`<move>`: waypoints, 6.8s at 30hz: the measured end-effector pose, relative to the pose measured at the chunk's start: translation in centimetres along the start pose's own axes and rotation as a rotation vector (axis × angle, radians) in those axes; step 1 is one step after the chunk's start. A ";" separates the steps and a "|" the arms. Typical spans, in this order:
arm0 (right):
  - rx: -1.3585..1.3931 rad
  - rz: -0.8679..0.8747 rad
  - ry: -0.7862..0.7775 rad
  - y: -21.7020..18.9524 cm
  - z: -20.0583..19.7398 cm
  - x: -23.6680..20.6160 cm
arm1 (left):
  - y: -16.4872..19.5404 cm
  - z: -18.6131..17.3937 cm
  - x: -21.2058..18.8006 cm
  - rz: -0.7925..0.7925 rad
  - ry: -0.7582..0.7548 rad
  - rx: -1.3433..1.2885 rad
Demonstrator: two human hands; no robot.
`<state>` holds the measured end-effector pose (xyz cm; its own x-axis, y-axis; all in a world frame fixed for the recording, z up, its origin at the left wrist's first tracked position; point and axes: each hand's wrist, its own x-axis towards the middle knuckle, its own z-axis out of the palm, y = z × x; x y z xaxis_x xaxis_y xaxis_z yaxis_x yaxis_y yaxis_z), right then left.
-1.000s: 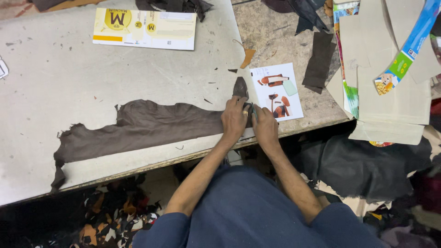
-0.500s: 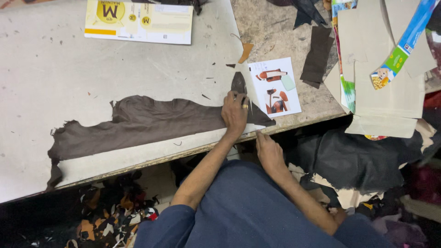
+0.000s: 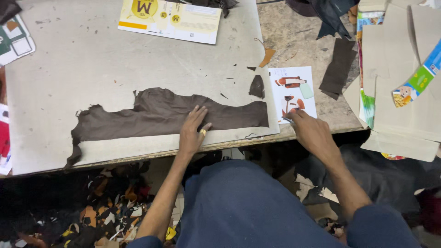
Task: The person sorts through piles of brown leather pieces on a work table, spreading and stacking them. They mark a piece with chalk, trim small pieces with a knife, and stretch and inspect larger leather pieces before setting them aside.
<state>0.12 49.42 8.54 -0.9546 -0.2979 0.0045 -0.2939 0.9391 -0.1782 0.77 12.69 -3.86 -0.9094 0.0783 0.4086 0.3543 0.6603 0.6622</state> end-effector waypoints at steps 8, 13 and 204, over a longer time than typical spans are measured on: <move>0.293 -0.343 0.339 -8.0 10.5 8.0 | -3.2 -1.3 2.4 0.030 -0.124 0.229; 0.190 -0.336 0.396 -8.6 11.8 6.2 | -3.6 -1.1 0.9 -0.022 -0.153 0.417; 0.163 -0.794 0.275 -34.0 19.0 18.0 | -14.6 -19.2 -2.4 -0.142 -0.098 -0.033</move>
<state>-6.11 8.87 -4.03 -0.4525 -0.7853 0.4226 -0.8901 0.4266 -0.1603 1.96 -11.45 -2.48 -0.9672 0.0589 0.2472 0.2259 0.6448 0.7302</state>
